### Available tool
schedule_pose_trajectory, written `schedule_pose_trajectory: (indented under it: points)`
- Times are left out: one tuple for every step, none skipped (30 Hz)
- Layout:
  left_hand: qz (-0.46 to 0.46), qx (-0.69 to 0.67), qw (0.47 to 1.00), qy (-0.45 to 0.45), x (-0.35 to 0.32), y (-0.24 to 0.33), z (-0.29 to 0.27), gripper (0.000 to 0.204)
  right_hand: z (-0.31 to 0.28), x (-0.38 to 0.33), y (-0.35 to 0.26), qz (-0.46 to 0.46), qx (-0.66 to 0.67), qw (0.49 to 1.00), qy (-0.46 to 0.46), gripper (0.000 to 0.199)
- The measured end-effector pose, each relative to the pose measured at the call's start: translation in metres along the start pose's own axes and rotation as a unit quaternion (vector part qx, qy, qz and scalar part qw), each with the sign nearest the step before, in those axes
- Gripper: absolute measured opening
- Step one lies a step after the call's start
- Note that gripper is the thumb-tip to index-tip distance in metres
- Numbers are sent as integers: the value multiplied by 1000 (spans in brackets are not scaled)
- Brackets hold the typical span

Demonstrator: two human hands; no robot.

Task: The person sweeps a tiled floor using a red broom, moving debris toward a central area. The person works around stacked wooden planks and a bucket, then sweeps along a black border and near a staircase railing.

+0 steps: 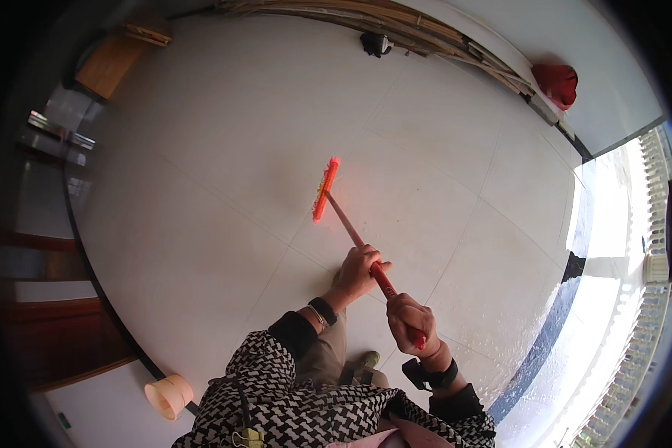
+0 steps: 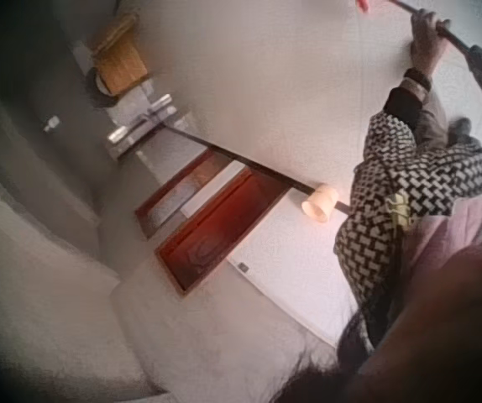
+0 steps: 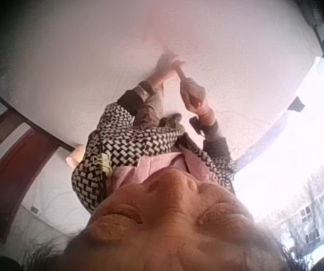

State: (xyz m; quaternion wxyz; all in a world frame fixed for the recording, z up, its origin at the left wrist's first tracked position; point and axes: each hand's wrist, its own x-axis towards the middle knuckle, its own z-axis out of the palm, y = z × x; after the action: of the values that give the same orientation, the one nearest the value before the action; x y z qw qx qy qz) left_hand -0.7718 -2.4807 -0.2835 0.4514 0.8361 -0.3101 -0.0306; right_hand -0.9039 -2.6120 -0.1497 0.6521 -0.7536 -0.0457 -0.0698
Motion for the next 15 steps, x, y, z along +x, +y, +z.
schedule_pose_trajectory:
  points:
    - [-14,41,999,-24,16,-40,-17,30,17,24,34,5,18,1000,-22,10]
    - [-35,88,994,-54,34,-81,-33,32,34,51,68,-7,9,999,-44,9]
    - [-41,111,990,-72,53,-119,-48,32,49,78,100,-12,29,998,-46,10]
    - [-46,128,985,-108,78,-151,-55,33,54,107,126,4,42,998,-36,10]
    - [-51,143,981,-122,96,-175,-65,32,63,131,141,5,74,997,-27,10]
    - [-84,167,966,-179,110,-186,-66,31,60,147,145,-5,91,996,-4,10]
    - [-99,187,955,-208,120,-188,-62,31,53,160,135,16,103,994,16,10]
    - [-88,149,964,-204,124,-178,-51,32,45,171,119,44,111,992,31,10]
    - [-115,145,953,-239,123,-159,-31,34,21,163,90,112,86,989,46,10]
    - [-72,110,961,-245,115,-132,-7,35,-1,151,58,166,75,979,92,11]
    - [-73,64,956,-277,102,-97,26,34,-27,137,29,152,54,978,135,11]
    - [-59,21,944,-323,86,-62,57,36,-45,119,0,139,9,980,139,6]
    - [-73,-63,932,-349,68,-28,86,39,-54,109,-11,147,-54,981,116,6]
    - [-64,-154,928,-334,54,0,112,41,-63,100,-24,123,-105,982,99,11]
    - [-70,-210,904,-366,51,18,135,33,-66,100,-22,205,-157,964,61,14]
